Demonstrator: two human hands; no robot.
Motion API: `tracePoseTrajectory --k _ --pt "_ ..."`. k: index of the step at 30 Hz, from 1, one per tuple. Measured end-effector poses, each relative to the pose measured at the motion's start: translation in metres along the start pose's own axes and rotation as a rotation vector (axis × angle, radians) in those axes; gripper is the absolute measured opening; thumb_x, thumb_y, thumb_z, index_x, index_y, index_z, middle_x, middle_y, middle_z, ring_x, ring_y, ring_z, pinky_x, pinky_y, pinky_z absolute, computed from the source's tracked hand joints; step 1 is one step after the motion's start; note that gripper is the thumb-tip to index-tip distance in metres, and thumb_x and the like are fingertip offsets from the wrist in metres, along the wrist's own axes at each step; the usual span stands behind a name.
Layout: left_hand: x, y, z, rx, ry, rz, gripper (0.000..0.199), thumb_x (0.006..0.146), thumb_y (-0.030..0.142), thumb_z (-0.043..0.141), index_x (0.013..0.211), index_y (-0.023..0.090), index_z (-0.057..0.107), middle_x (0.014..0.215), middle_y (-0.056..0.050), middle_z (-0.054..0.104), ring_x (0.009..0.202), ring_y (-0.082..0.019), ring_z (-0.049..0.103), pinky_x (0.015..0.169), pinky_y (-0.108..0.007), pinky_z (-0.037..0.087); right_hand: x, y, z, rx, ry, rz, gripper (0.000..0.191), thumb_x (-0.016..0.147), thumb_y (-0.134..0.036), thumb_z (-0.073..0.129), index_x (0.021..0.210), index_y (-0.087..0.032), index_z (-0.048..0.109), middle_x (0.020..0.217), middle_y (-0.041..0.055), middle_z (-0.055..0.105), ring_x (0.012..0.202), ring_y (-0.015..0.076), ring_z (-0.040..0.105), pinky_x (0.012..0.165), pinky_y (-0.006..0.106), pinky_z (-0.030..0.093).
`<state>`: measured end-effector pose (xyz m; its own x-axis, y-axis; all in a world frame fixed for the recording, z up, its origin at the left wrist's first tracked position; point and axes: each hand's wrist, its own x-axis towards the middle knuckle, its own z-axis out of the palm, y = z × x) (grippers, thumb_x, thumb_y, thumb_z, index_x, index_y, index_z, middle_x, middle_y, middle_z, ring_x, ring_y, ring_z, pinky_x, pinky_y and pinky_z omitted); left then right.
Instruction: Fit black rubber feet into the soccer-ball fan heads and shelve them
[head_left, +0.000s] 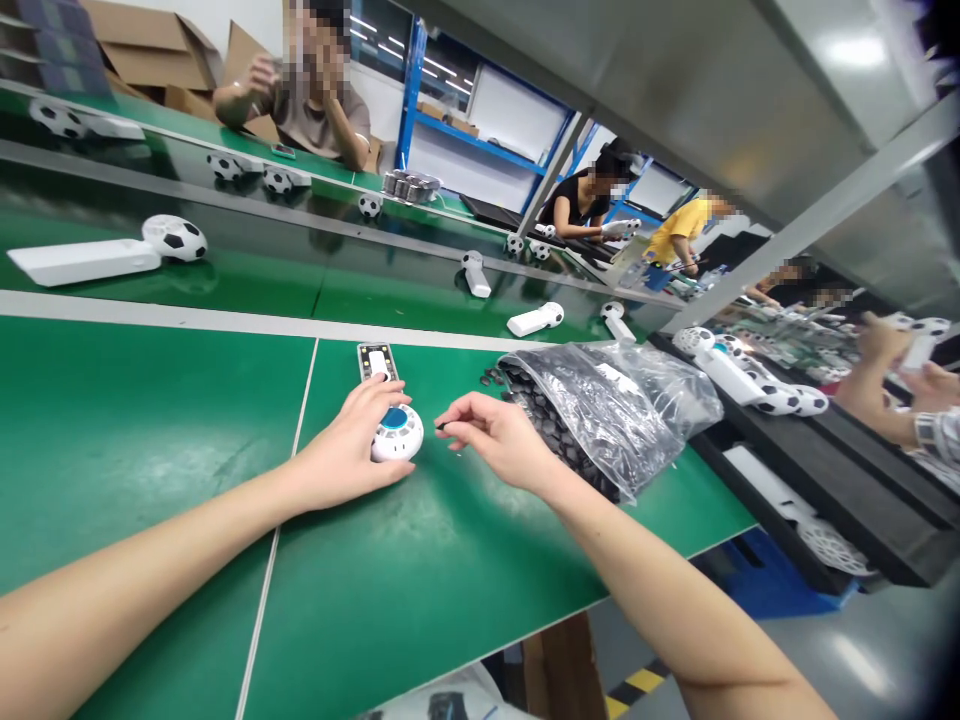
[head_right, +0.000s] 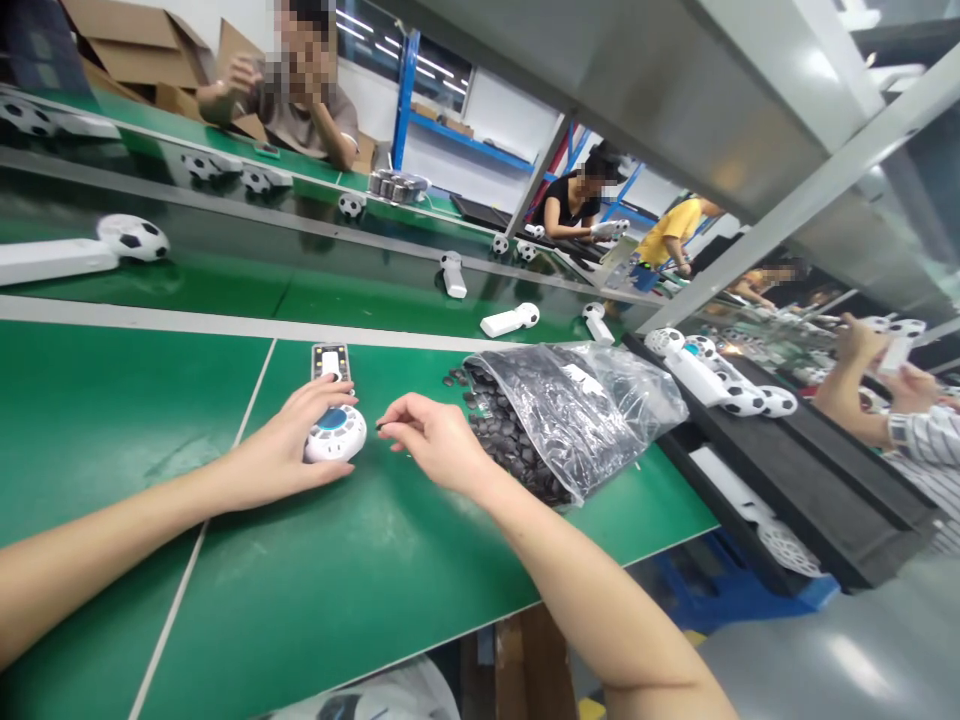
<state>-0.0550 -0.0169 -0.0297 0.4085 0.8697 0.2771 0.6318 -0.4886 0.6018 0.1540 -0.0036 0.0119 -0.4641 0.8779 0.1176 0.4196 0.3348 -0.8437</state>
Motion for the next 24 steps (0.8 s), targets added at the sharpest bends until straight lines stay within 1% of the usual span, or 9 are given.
tracePoseTrajectory --k 4,7,10,12,16,19,21,23,24 --pt "-0.001 0.001 -0.001 -0.042 -0.016 0.022 0.062 0.072 0.039 0.059 0.125 0.017 0.034 0.137 -0.012 0.036 0.135 -0.029 0.009 0.108 -0.05 0.02 -0.006 -0.011 0.018 -0.039 0.063 -0.122 0.002 0.077 -0.02 0.061 0.077 -0.019 0.061 0.078 -0.0004 0.059 0.073 0.0114 0.055 0.07 0.025 0.046" --pt "-0.001 0.003 -0.004 -0.076 -0.051 0.027 0.065 0.073 0.041 0.058 0.128 0.017 0.032 0.138 -0.013 0.033 0.136 -0.03 0.006 0.107 -0.051 0.02 -0.006 -0.011 0.029 0.018 0.062 -0.119 0.001 0.076 -0.02 0.063 0.076 -0.019 0.063 0.077 -0.0005 0.058 0.073 0.0115 0.053 0.069 0.025 0.044" --pt "-0.001 0.005 -0.008 -0.085 -0.087 0.029 0.064 0.074 0.041 0.056 0.128 0.016 0.033 0.137 -0.014 0.034 0.136 -0.031 0.005 0.107 -0.052 0.02 -0.005 -0.005 0.039 0.066 0.1 -0.107 0.004 0.073 -0.021 0.066 0.073 -0.019 0.063 0.08 0.0002 0.053 0.073 0.0114 0.051 0.066 0.025 0.044" --pt "-0.001 0.005 -0.01 -0.095 -0.1 0.03 0.062 0.075 0.041 0.054 0.128 0.016 0.033 0.137 -0.014 0.034 0.136 -0.031 0.005 0.107 -0.052 0.02 -0.005 -0.001 0.044 0.102 0.128 -0.11 0.005 0.072 -0.021 0.066 0.072 -0.019 0.062 0.081 0.0002 0.051 0.075 0.0118 0.05 0.068 0.025 0.044" --pt "-0.001 0.002 -0.013 -0.131 -0.135 0.026 0.058 0.08 0.043 0.047 0.13 0.017 0.032 0.14 -0.013 0.029 0.136 -0.029 0.003 0.108 -0.05 0.018 -0.004 0.004 0.049 0.205 0.164 -0.105 0.006 0.075 -0.023 0.063 0.073 -0.019 0.058 0.081 -0.0004 0.05 0.08 0.0126 0.051 0.076 0.028 0.043" --pt "0.0 0.001 -0.013 -0.143 -0.153 0.022 0.057 0.081 0.043 0.045 0.13 0.018 0.031 0.141 -0.012 0.027 0.136 -0.028 0.002 0.109 -0.049 0.018 -0.003 0.005 0.05 0.245 0.153 -0.067 0.011 0.073 -0.025 0.064 0.071 -0.019 0.055 0.082 -0.001 0.048 0.078 0.012 0.05 0.075 0.028 0.044" --pt "0.0 0.001 -0.013 -0.149 -0.153 0.018 0.056 0.08 0.042 0.046 0.13 0.019 0.031 0.14 -0.011 0.028 0.136 -0.028 0.001 0.109 -0.049 0.017 -0.002 0.004 0.048 0.224 0.14 -0.047 0.015 0.072 -0.026 0.066 0.07 -0.018 0.053 0.081 -0.0011 0.048 0.077 0.0119 0.05 0.074 0.029 0.045" --pt "0.0 0.001 -0.013 -0.158 -0.156 0.004 0.054 0.08 0.039 0.046 0.128 0.02 0.033 0.139 -0.01 0.028 0.136 -0.028 0.0 0.108 -0.051 0.016 -0.001 0.003 0.046 0.193 0.141 -0.01 0.019 0.07 -0.027 0.067 0.074 -0.018 0.051 0.084 -0.0001 0.048 0.08 0.013 0.051 0.072 0.028 0.047" --pt "0.0 0.001 -0.013 -0.163 -0.161 -0.006 0.052 0.08 0.038 0.046 0.127 0.021 0.034 0.139 -0.009 0.029 0.136 -0.028 0.0 0.108 -0.052 0.016 -0.001 0.002 0.044 0.179 0.138 0.015 0.022 0.069 -0.028 0.068 0.079 -0.019 0.051 0.089 0.0011 0.049 0.085 0.0144 0.052 0.07 0.028 0.048"
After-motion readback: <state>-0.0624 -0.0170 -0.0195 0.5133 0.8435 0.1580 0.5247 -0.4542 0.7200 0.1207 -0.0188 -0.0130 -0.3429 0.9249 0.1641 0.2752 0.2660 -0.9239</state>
